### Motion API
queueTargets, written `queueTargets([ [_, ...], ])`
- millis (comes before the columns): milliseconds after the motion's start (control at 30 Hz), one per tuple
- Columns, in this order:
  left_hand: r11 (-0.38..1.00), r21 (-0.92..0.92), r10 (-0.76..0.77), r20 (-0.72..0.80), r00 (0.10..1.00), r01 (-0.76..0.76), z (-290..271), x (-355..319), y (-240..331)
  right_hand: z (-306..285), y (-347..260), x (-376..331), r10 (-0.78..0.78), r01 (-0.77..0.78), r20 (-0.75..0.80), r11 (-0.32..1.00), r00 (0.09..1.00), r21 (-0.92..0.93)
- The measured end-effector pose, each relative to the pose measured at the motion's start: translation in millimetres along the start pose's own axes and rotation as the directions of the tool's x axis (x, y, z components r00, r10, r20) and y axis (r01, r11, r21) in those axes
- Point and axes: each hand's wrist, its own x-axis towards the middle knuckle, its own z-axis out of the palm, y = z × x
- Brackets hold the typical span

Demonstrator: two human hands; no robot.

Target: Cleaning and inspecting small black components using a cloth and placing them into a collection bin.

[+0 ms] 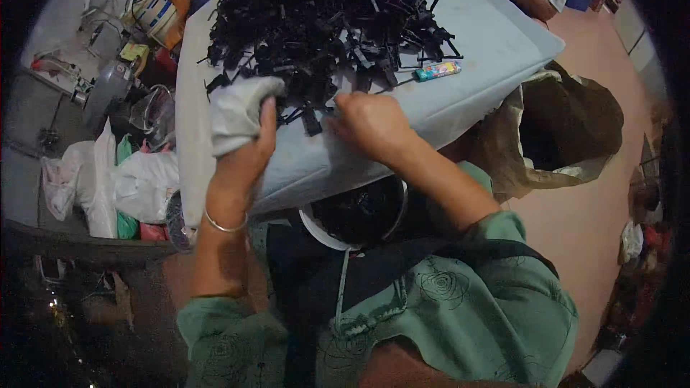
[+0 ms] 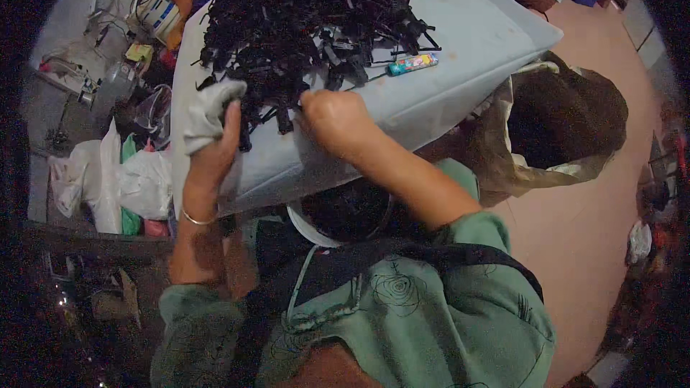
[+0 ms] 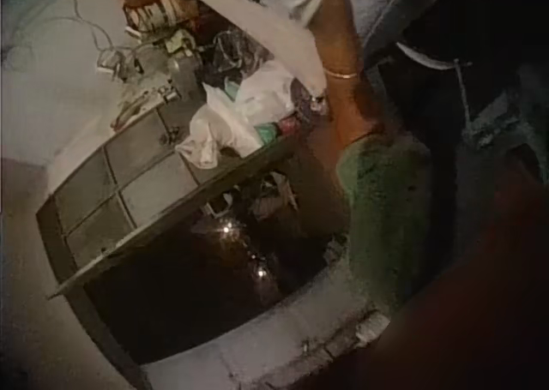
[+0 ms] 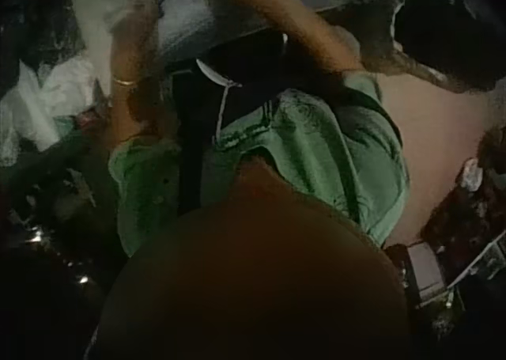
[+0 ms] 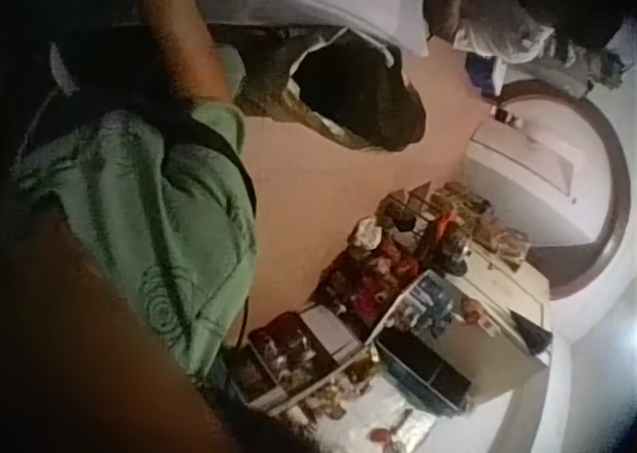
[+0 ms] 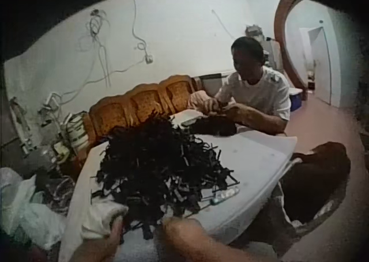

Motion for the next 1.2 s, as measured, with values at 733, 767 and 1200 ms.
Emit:
queueTargets([
  [733, 0.643, -0.574, -0.489, 0.202, 0.849, 0.507, 36.6, -27.6, 14.4, -0.6, -10.9, -1.5, -0.426, 0.504, -0.305, 0.825, 0.852, 0.255],
  [767, 0.638, -0.575, -0.491, 0.211, 0.846, 0.513, 34.1, -27.4, 17.2, -2.2, -14.7, -1.6, -0.238, 0.357, -0.324, 0.853, 0.915, 0.381],
  [1200, 0.738, -0.419, -0.507, 0.174, 0.844, 0.529, 25.9, -40.5, 33.8, -6.2, -19.1, -2.8, -0.155, 0.015, 0.122, 0.675, 0.980, 0.738],
])
